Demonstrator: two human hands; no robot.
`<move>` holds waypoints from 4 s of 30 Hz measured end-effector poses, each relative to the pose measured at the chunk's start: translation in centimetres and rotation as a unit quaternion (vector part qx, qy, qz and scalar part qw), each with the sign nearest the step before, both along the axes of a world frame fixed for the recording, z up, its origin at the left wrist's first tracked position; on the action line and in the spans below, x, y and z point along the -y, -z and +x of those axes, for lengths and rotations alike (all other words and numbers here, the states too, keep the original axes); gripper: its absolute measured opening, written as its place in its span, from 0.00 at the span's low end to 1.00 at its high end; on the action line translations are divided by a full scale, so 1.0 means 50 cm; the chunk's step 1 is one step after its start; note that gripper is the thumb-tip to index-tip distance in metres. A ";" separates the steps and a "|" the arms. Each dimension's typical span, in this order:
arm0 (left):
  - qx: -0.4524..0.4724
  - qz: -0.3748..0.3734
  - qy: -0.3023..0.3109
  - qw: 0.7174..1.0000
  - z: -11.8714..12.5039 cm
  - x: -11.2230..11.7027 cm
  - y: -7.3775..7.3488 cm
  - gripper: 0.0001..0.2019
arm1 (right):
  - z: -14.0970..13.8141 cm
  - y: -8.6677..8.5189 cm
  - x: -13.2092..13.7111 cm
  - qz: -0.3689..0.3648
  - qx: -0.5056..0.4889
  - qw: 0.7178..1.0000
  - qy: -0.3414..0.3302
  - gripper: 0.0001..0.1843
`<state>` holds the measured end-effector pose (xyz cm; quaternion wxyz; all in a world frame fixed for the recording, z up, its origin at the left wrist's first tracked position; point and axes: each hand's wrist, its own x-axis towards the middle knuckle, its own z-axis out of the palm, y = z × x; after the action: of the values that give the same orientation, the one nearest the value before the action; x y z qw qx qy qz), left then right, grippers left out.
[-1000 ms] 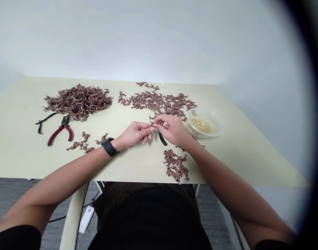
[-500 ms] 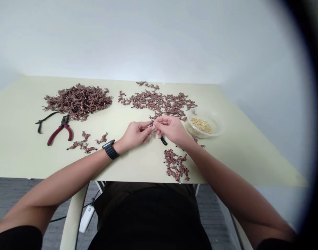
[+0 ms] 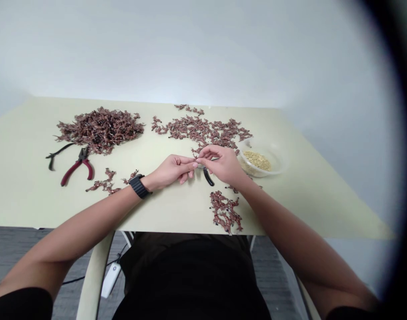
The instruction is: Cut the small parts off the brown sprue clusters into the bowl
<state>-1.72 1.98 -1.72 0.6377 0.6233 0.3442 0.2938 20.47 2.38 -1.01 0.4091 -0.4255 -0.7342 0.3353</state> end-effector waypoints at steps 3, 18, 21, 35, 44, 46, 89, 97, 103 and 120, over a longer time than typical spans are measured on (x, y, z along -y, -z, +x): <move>0.018 -0.032 0.004 0.999 0.000 0.000 0.001 0.16 | 0.002 -0.001 0.000 0.026 0.015 0.999 -0.015 0.06; -0.013 0.079 -0.030 0.996 0.011 0.011 0.004 0.19 | -0.006 0.004 0.002 -0.076 0.016 0.997 -0.018 0.12; -0.032 0.096 -0.040 0.994 0.013 0.014 0.001 0.18 | -0.004 0.009 0.000 -0.073 0.028 0.997 -0.024 0.11; -0.053 0.111 -0.049 0.991 0.016 0.011 0.009 0.19 | -0.004 0.018 -0.005 -0.102 0.032 0.993 -0.041 0.09; -0.034 0.104 -0.080 0.991 0.017 0.013 0.013 0.22 | 0.008 0.017 -0.015 -0.094 0.032 0.995 -0.007 0.13; -0.027 0.104 -0.089 0.990 0.018 0.013 0.015 0.23 | 0.010 0.018 -0.017 -0.110 0.022 0.994 -0.007 0.14; 0.032 0.036 -0.061 0.997 0.014 0.010 0.012 0.21 | -0.005 -0.007 0.009 0.170 0.133 0.977 0.005 0.05; -0.094 0.258 -0.112 0.955 0.008 0.007 0.027 0.20 | -0.040 0.003 0.018 -0.085 -0.060 0.993 0.049 0.08; -0.127 0.328 -0.120 0.929 0.003 0.005 0.025 0.19 | -0.030 -0.005 0.012 -0.200 -0.129 0.971 0.000 0.14; 0.016 0.066 -0.024 0.997 0.005 0.006 0.005 0.20 | -0.005 -0.010 0.008 0.026 0.023 0.999 -0.019 0.08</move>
<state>-1.48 1.70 -1.97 0.5937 0.6505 0.3285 0.3412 20.23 1.98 -0.53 0.3962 -0.4083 -0.7600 0.3142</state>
